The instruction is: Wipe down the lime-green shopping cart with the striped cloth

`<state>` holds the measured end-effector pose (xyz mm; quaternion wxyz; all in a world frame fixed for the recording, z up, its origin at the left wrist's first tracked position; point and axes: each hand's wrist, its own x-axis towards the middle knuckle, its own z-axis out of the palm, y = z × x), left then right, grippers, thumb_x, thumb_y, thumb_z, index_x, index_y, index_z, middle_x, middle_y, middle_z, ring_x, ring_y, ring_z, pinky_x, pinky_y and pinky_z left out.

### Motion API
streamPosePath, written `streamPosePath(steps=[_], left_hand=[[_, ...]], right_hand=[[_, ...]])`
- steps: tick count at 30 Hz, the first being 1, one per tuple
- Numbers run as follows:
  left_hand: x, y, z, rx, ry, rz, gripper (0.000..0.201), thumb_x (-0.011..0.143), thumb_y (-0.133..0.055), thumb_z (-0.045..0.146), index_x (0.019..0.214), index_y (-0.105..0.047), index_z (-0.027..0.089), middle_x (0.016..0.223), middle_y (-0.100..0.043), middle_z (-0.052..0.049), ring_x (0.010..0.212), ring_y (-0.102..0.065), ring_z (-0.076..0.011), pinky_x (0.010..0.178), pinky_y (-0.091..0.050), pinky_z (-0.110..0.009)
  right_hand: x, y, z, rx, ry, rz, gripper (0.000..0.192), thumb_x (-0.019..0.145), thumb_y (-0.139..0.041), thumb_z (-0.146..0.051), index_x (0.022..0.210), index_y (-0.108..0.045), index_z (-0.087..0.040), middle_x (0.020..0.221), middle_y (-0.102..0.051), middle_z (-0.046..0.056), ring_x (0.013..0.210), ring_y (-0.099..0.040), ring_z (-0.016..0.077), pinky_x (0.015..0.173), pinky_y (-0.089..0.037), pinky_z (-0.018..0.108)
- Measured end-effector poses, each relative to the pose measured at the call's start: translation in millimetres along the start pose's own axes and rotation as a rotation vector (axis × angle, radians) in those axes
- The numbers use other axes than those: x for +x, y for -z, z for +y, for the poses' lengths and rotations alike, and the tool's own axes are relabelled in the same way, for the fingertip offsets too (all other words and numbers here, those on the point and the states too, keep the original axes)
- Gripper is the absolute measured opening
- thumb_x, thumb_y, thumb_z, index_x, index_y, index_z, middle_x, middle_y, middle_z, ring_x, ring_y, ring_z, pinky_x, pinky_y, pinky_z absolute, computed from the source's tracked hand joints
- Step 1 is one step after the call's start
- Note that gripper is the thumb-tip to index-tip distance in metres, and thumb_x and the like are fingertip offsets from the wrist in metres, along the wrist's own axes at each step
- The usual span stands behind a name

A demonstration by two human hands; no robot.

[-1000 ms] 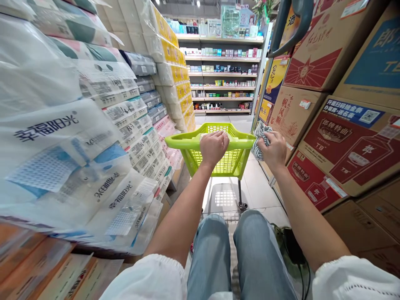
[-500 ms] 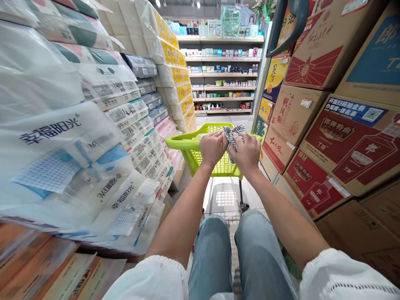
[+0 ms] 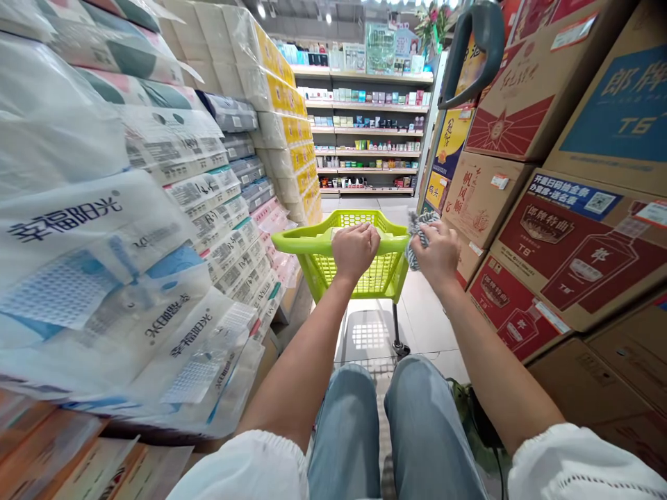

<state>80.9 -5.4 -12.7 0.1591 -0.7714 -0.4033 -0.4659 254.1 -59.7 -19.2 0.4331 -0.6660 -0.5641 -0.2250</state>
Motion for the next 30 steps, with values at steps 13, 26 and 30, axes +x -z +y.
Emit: streamPosePath(steps=[13,26,30], left_hand=[[-0.9,8.8,-3.2,-0.002,-0.086,-0.009,0.038,0.094,-0.039,0.029,0.077,-0.071,0.02,0.095,-0.073,-0.005,0.094,-0.067,-0.02,0.079,-0.045,-0.032],[-6.5,27.1,-43.9,-0.094,-0.088,0.0,0.031,0.092,-0.044,0.032,0.089,-0.074,0.025,0.098,-0.073,-0.001,0.098,-0.067,-0.0188,0.085,-0.049,-0.033],[-4.4,35.2,-60.0,-0.086,-0.107,-0.055,0.032,0.093,-0.042,0.033,0.094,-0.073,0.024,0.1,-0.073,-0.001,0.099,-0.067,-0.0184,0.089,-0.048,-0.033]], right_hand=[[30.2,8.8,14.9,0.065,0.183,-0.177,0.025,0.079,-0.054,-0.033,0.09,-0.072,-0.021,0.101,-0.067,0.007,0.092,-0.056,0.0236,0.08,-0.042,0.036],[28.4,29.7,17.3,0.412,0.249,-0.371,0.022,0.079,-0.052,-0.028,0.086,-0.072,-0.022,0.097,-0.07,0.001,0.093,-0.062,0.0171,0.083,-0.044,0.026],[18.1,30.9,1.6,0.427,0.244,-0.373,0.022,0.078,-0.053,-0.028,0.088,-0.072,-0.021,0.096,-0.07,0.003,0.092,-0.062,0.0177,0.085,-0.044,0.027]])
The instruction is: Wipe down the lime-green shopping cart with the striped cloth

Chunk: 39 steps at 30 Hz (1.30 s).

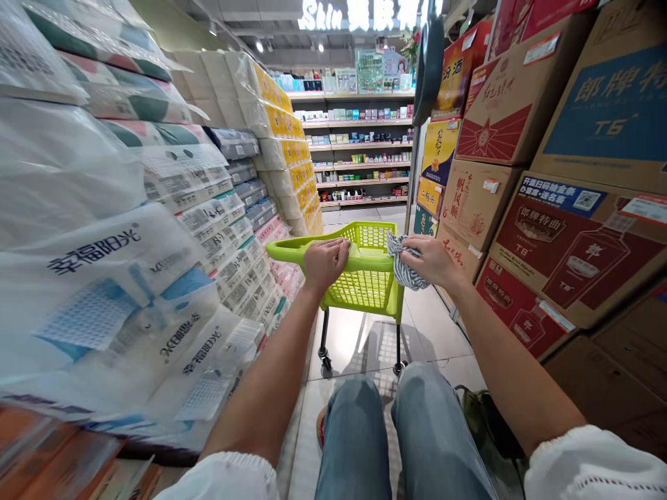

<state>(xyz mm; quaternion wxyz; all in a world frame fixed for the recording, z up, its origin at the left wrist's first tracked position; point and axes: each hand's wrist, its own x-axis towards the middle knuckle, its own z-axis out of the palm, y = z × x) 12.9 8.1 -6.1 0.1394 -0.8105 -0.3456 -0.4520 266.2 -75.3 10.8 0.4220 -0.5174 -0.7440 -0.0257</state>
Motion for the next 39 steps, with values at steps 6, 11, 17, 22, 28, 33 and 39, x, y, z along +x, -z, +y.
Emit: streamPosePath(steps=[6,11,17,22,28,33,39], left_hand=[[1.7,14.4,8.0,0.106,-0.002,-0.023,0.035,0.094,-0.04,0.033,0.094,-0.072,0.02,0.102,-0.072,-0.005,0.105,-0.063,-0.02,0.099,-0.042,-0.038],[2.5,13.8,60.9,0.092,-0.005,-0.09,0.036,0.094,-0.039,0.034,0.083,-0.07,0.019,0.089,-0.072,-0.007,0.086,-0.065,-0.0191,0.084,-0.046,-0.034],[-2.5,-4.2,94.7,0.247,0.106,-0.121,0.045,0.094,-0.034,0.031,0.063,-0.064,0.015,0.065,-0.066,-0.011,0.063,-0.06,-0.0203,0.066,-0.041,-0.034],[-9.2,-4.2,85.4,0.264,0.043,-0.131,0.043,0.093,-0.035,0.029,0.063,-0.062,0.016,0.066,-0.066,-0.01,0.063,-0.06,-0.0205,0.066,-0.037,-0.035],[-12.7,-1.6,70.8,0.246,0.014,-0.093,0.047,0.095,-0.031,0.031,0.058,-0.057,0.017,0.064,-0.065,-0.007,0.064,-0.06,-0.0183,0.068,-0.036,-0.034],[-14.1,1.1,64.2,0.22,0.014,-0.083,0.047,0.095,-0.033,0.032,0.057,-0.055,0.018,0.063,-0.064,-0.006,0.061,-0.058,-0.0166,0.066,-0.034,-0.033],[-15.4,4.1,58.9,0.207,0.027,-0.072,0.046,0.094,-0.034,0.031,0.053,-0.053,0.019,0.059,-0.063,-0.005,0.059,-0.057,-0.0165,0.067,-0.035,-0.033]], right_hand=[[-6.0,-11.1,-19.7,0.104,0.004,0.037,0.021,0.079,-0.054,-0.029,0.088,-0.071,-0.021,0.093,-0.07,0.002,0.089,-0.062,0.0173,0.082,-0.046,0.028],[-15.4,-21.4,-9.4,0.409,-0.079,0.03,0.023,0.079,-0.056,-0.034,0.093,-0.069,-0.021,0.095,-0.069,0.001,0.088,-0.062,0.0168,0.079,-0.048,0.028],[-27.3,-35.0,-3.3,0.492,-0.187,0.29,0.031,0.08,-0.057,-0.04,0.104,-0.062,-0.02,0.101,-0.066,0.004,0.093,-0.061,0.0182,0.083,-0.049,0.032],[-25.7,-71.0,-17.4,0.254,0.061,0.362,0.024,0.085,-0.05,-0.031,0.104,-0.061,-0.021,0.112,-0.062,0.009,0.108,-0.054,0.0211,0.097,-0.042,0.038],[-29.3,-99.9,10.6,0.071,0.153,0.328,0.023,0.084,-0.048,-0.028,0.104,-0.059,-0.021,0.117,-0.056,0.01,0.112,-0.049,0.024,0.098,-0.042,0.043],[-36.9,-99.9,27.9,-0.07,0.265,0.28,0.019,0.084,-0.05,-0.027,0.1,-0.058,-0.021,0.12,-0.054,0.011,0.114,-0.048,0.0254,0.099,-0.041,0.044],[-49.6,-102.9,26.0,-0.107,0.2,0.299,0.019,0.085,-0.048,-0.026,0.102,-0.057,-0.021,0.118,-0.054,0.011,0.113,-0.049,0.0257,0.097,-0.043,0.045]])
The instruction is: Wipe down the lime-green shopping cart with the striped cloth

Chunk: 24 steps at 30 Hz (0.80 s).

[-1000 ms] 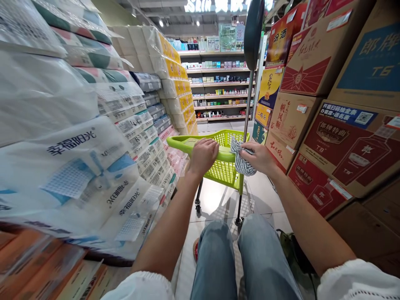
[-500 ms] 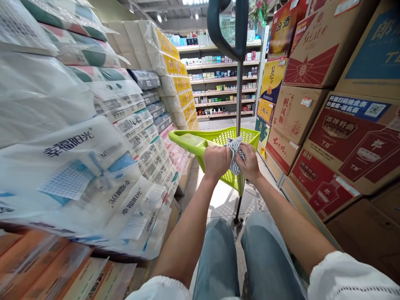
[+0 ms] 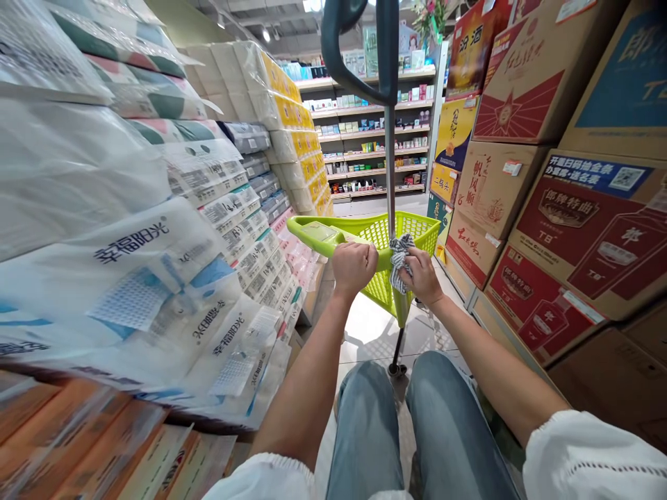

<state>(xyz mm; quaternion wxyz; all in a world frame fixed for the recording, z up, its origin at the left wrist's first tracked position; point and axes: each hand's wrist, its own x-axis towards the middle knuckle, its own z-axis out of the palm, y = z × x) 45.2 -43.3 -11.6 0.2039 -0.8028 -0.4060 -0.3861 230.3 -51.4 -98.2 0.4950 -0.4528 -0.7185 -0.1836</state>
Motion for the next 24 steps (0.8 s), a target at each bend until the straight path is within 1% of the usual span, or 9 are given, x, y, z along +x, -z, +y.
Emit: streamPosePath(steps=[4,6,8,12,15,17,20,22,24], left_hand=[[-1.1,-2.6,-2.8,0.029,-0.017,0.009,0.041,0.091,-0.039,0.029,0.054,-0.053,0.019,0.06,-0.063,-0.005,0.06,-0.057,-0.0169,0.066,-0.035,-0.033],[-1.9,-3.2,-4.9,0.042,-0.019,0.017,0.04,0.09,-0.04,0.029,0.054,-0.053,0.02,0.061,-0.064,-0.005,0.061,-0.058,-0.017,0.065,-0.035,-0.033],[-2.9,-2.9,-8.0,0.038,-0.004,0.028,0.042,0.091,-0.038,0.031,0.053,-0.052,0.02,0.059,-0.062,-0.004,0.06,-0.057,-0.0163,0.063,-0.034,-0.032],[-4.1,-0.1,-15.6,0.001,0.021,0.035,0.047,0.093,-0.037,0.035,0.049,-0.049,0.02,0.054,-0.058,-0.003,0.057,-0.055,-0.0148,0.06,-0.033,-0.031],[-4.1,2.3,-19.4,-0.022,0.024,0.026,0.048,0.092,-0.037,0.035,0.048,-0.048,0.02,0.052,-0.056,-0.003,0.056,-0.054,-0.0147,0.06,-0.034,-0.031],[-3.9,3.7,-20.6,-0.028,0.027,0.019,0.047,0.092,-0.038,0.035,0.048,-0.047,0.02,0.052,-0.055,-0.002,0.056,-0.054,-0.0148,0.06,-0.034,-0.031],[-3.9,4.6,-22.2,-0.038,0.033,0.012,0.046,0.091,-0.039,0.034,0.046,-0.045,0.02,0.052,-0.054,-0.002,0.056,-0.053,-0.0145,0.059,-0.033,-0.031],[-4.2,4.0,-24.2,-0.049,0.037,0.006,0.046,0.09,-0.04,0.033,0.046,-0.043,0.02,0.052,-0.054,-0.002,0.056,-0.053,-0.0142,0.059,-0.033,-0.031],[-4.6,3.0,-27.6,-0.065,0.025,0.001,0.044,0.089,-0.041,0.033,0.046,-0.042,0.02,0.052,-0.053,-0.002,0.056,-0.052,-0.0143,0.058,-0.032,-0.031]], right_hand=[[15.4,-4.0,-29.5,0.028,0.008,0.08,0.025,0.086,-0.048,-0.026,0.109,-0.056,-0.022,0.121,-0.053,0.011,0.115,-0.048,0.0242,0.1,-0.041,0.044],[21.7,-9.9,-38.9,0.016,0.008,0.119,0.024,0.085,-0.048,-0.026,0.108,-0.056,-0.022,0.121,-0.053,0.011,0.115,-0.048,0.0243,0.101,-0.04,0.043],[21.2,-18.0,-38.4,-0.004,0.005,0.13,0.02,0.085,-0.049,-0.026,0.102,-0.056,-0.021,0.119,-0.054,0.012,0.113,-0.048,0.0252,0.099,-0.04,0.044],[4.7,-32.8,-17.4,-0.011,0.004,0.098,0.013,0.084,-0.049,-0.026,0.095,-0.055,-0.021,0.117,-0.054,0.012,0.113,-0.047,0.0264,0.098,-0.041,0.047],[-7.7,-36.4,-4.3,-0.008,0.011,0.095,0.014,0.083,-0.05,-0.026,0.096,-0.054,-0.022,0.118,-0.052,0.012,0.114,-0.046,0.0267,0.097,-0.041,0.049],[-11.6,-34.7,-2.8,-0.024,0.02,0.094,0.015,0.083,-0.051,-0.026,0.098,-0.054,-0.023,0.118,-0.052,0.011,0.113,-0.047,0.0266,0.097,-0.042,0.049],[-7.6,-28.5,-13.7,-0.058,0.027,0.105,0.019,0.084,-0.05,-0.026,0.103,-0.054,-0.023,0.117,-0.052,0.011,0.112,-0.048,0.0262,0.096,-0.043,0.047],[1.8,-23.9,-27.8,-0.057,0.056,0.12,0.023,0.085,-0.051,-0.027,0.107,-0.054,-0.022,0.118,-0.053,0.012,0.112,-0.048,0.0258,0.097,-0.043,0.045],[13.9,-20.4,-42.9,-0.05,0.089,0.106,0.026,0.085,-0.051,-0.029,0.11,-0.055,-0.021,0.12,-0.053,0.012,0.113,-0.048,0.0257,0.099,-0.04,0.045]])
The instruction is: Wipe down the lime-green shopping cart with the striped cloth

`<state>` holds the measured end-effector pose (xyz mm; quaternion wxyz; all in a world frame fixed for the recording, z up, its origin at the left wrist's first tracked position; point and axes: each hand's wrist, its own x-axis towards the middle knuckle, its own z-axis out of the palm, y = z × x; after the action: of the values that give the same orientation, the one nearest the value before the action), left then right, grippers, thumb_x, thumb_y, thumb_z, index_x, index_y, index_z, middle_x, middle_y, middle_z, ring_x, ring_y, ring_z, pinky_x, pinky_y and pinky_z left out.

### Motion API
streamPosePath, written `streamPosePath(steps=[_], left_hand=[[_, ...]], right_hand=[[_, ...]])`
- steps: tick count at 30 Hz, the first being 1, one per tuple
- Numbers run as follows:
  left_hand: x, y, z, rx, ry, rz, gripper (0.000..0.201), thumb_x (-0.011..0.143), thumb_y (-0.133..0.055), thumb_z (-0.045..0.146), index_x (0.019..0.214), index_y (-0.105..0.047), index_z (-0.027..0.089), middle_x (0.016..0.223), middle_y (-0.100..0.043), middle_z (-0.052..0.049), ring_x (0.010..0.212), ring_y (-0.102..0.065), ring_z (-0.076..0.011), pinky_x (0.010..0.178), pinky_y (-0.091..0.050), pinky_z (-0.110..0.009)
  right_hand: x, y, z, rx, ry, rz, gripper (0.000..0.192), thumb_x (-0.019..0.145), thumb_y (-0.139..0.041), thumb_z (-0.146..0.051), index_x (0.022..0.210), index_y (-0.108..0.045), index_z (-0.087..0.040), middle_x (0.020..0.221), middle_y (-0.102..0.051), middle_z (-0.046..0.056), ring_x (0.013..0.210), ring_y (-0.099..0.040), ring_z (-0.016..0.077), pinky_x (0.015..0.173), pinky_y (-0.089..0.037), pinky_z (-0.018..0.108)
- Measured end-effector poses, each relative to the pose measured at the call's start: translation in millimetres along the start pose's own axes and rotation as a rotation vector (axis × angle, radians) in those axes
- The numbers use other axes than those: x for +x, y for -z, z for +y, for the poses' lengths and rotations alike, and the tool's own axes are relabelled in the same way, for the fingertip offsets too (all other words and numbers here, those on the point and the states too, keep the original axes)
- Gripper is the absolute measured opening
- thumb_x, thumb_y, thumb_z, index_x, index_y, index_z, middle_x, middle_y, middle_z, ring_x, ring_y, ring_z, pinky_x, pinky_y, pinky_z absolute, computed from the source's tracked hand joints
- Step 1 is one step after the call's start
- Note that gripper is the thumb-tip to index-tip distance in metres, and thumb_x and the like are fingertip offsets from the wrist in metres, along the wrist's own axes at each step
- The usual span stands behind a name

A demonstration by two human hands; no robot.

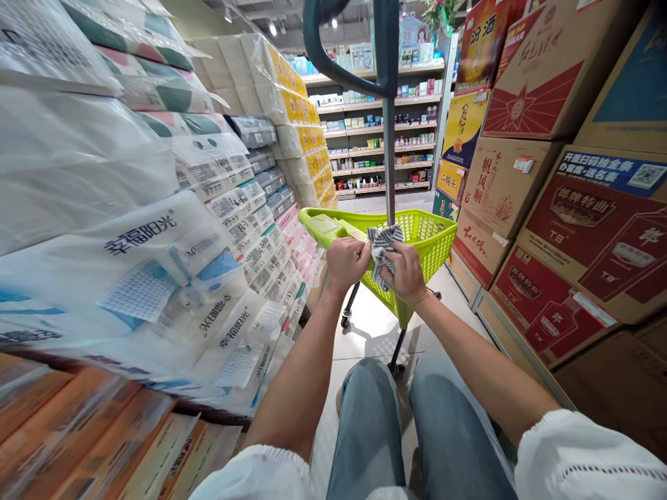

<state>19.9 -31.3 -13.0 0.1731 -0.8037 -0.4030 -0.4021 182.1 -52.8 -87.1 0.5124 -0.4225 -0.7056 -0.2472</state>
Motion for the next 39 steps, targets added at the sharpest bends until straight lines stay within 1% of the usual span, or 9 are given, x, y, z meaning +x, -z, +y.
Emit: streamPosePath(steps=[3,6,11,18,24,27,32,36,39], left_hand=[[0.0,0.3,-6.5,-0.013,0.0,-0.005,0.043,0.087,-0.043,0.032,0.046,-0.041,0.02,0.052,-0.053,-0.002,0.056,-0.051,-0.0142,0.058,-0.032,-0.03],[1.2,2.9,-12.4,-0.021,0.017,-0.023,0.045,0.088,-0.043,0.033,0.045,-0.041,0.02,0.05,-0.051,-0.001,0.055,-0.05,-0.0136,0.058,-0.032,-0.03],[3.7,5.2,-19.1,-0.059,-0.007,-0.039,0.046,0.089,-0.042,0.033,0.045,-0.042,0.02,0.051,-0.052,-0.001,0.056,-0.051,-0.0133,0.059,-0.034,-0.029],[5.9,4.0,-25.7,-0.117,-0.048,-0.054,0.047,0.089,-0.04,0.032,0.044,-0.04,0.02,0.048,-0.044,0.001,0.05,-0.044,-0.0125,0.057,-0.033,-0.029],[7.8,16.2,-16.0,0.014,-0.083,-0.154,0.041,0.09,-0.041,0.028,0.053,-0.056,0.018,0.058,-0.058,-0.003,0.061,-0.053,-0.0153,0.068,-0.039,-0.031],[5.5,17.6,-5.4,0.106,-0.024,-0.205,0.029,0.088,-0.044,0.024,0.067,-0.063,0.016,0.069,-0.064,-0.007,0.069,-0.057,-0.0188,0.068,-0.039,-0.032],[-2.0,4.2,4.7,0.099,0.126,-0.051,0.038,0.094,-0.035,0.027,0.068,-0.059,0.016,0.071,-0.063,-0.008,0.073,-0.057,-0.0193,0.074,-0.038,-0.033],[-4.1,-4.3,1.0,0.052,0.138,0.026,0.035,0.092,-0.041,0.029,0.061,-0.053,0.019,0.064,-0.06,-0.004,0.067,-0.053,-0.0173,0.073,-0.036,-0.033],[-3.5,-7.2,-3.5,0.025,0.14,0.055,0.034,0.091,-0.043,0.03,0.058,-0.049,0.02,0.061,-0.058,-0.003,0.064,-0.051,-0.0167,0.072,-0.035,-0.032]], right_hand=[[14.5,0.7,-12.2,-0.012,-0.02,-0.066,0.022,0.086,-0.05,-0.03,0.105,-0.058,-0.022,0.122,-0.054,0.011,0.111,-0.049,0.0258,0.098,-0.04,0.044],[14.9,-1.9,-9.8,0.007,-0.031,-0.103,0.016,0.086,-0.05,-0.03,0.095,-0.059,-0.021,0.119,-0.056,0.012,0.11,-0.048,0.0263,0.097,-0.04,0.044],[-3.4,-6.5,9.8,-0.022,0.005,-0.13,0.015,0.085,-0.052,-0.031,0.094,-0.06,-0.022,0.118,-0.057,0.011,0.111,-0.048,0.026,0.097,-0.039,0.044],[-32.9,-4.6,31.0,-0.179,0.058,-0.072,0.018,0.086,-0.051,-0.029,0.097,-0.061,-0.018,0.111,-0.058,0.011,0.105,-0.05,0.0254,0.091,-0.042,0.04],[9.1,0.5,-0.4,-0.126,0.072,-0.059,0.021,0.088,-0.049,-0.03,0.103,-0.061,-0.02,0.116,-0.057,0.011,0.105,-0.048,0.0243,0.094,-0.038,0.039],[27.2,-2.9,-13.8,-0.093,0.086,-0.056,0.022,0.088,-0.049,-0.032,0.103,-0.061,-0.021,0.117,-0.057,0.01,0.106,-0.048,0.0244,0.094,-0.037,0.04],[6.6,-16.7,0.9,-0.093,0.04,-0.034,0.02,0.087,-0.05,-0.033,0.095,-0.061,-0.018,0.115,-0.058,0.011,0.107,-0.047,0.0245,0.094,-0.038,0.04],[-26.2,-22.0,26.9,-0.134,0.012,-0.031,0.018,0.085,-0.052,-0.031,0.093,-0.061,-0.018,0.113,-0.058,0.012,0.107,-0.048,0.0251,0.093,-0.039,0.039],[-36.6,-20.1,34.9,-0.133,-0.009,-0.082,0.019,0.086,-0.051,-0.03,0.096,-0.061,-0.018,0.113,-0.058,0.012,0.106,-0.048,0.025,0.093,-0.04,0.04]])
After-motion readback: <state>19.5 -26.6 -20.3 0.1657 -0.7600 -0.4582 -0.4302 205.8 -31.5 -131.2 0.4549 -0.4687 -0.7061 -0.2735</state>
